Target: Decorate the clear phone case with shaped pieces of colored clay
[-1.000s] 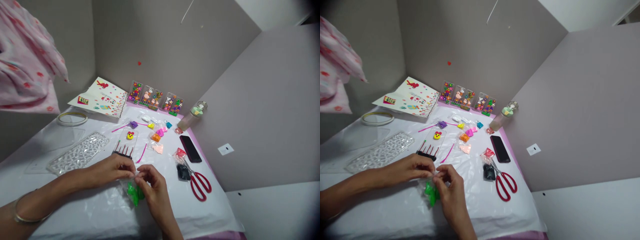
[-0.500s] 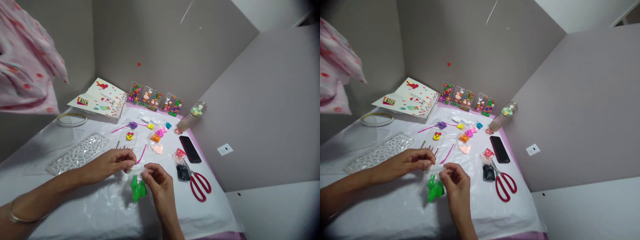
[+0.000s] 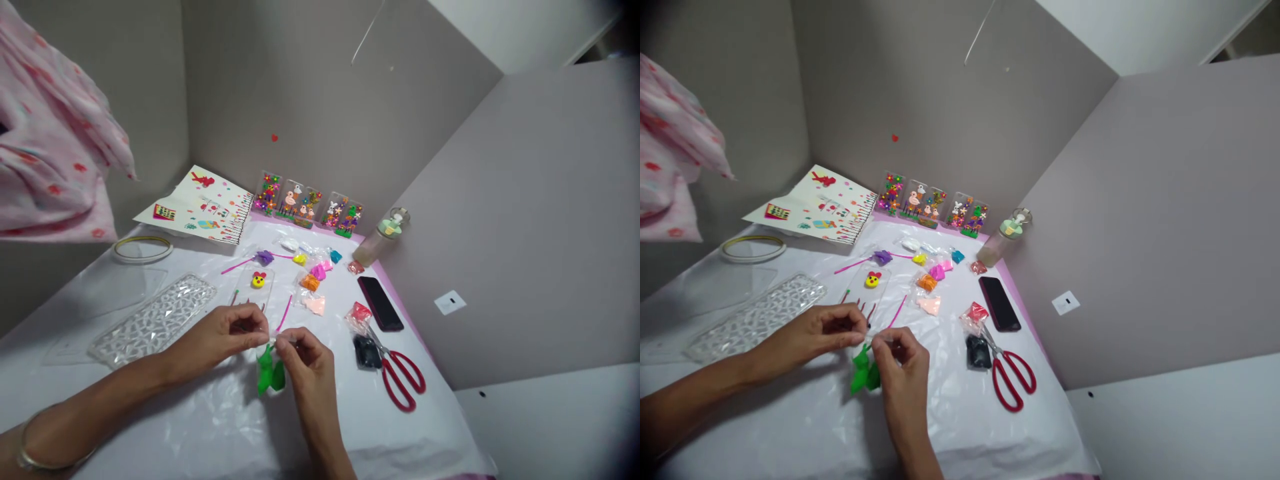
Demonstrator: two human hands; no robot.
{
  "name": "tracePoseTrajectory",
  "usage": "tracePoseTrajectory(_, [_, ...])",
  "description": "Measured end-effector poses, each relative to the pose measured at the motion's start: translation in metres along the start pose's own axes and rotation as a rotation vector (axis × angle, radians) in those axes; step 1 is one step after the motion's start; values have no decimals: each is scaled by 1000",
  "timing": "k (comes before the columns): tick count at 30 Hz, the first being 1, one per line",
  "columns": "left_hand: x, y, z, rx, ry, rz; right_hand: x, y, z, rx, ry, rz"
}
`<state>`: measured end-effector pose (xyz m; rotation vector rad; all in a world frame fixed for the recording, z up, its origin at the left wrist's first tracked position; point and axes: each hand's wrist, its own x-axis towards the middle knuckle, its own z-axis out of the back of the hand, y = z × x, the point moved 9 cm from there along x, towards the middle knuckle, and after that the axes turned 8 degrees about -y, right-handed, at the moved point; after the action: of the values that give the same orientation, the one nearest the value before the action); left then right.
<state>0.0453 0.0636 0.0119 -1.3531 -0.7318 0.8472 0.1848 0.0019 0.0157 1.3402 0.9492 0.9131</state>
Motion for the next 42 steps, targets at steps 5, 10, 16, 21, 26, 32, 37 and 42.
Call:
tracePoseTrajectory(5, [0,-4,4,72,-40,-41,1,0,0,-32,-7,16])
tracePoseTrajectory(10, [-3,-10,2,124,-36,-104,-1,8,1,-89,-39,88])
tracePoseTrajectory(16, [-1,-4,0,62,-32,-63,-3,10,1,-62,-67,111])
tracePoseTrajectory(21, [-5,-11,0,65,-23,-113,-4,8,-5,-44,-9,113])
tracePoseTrajectory(26, [-5,-13,1,113,-29,-130,-4,17,0,-68,-15,149])
tracePoseTrajectory(32, [-3,-6,-1,139,-14,-113,-2,19,3,-97,0,175])
tracePoseTrajectory(37, [-4,-2,0,169,-27,-117,1,9,8,-90,31,138])
tracePoseTrajectory(42, [-1,2,-8,134,52,-85,2,9,17,-152,90,149])
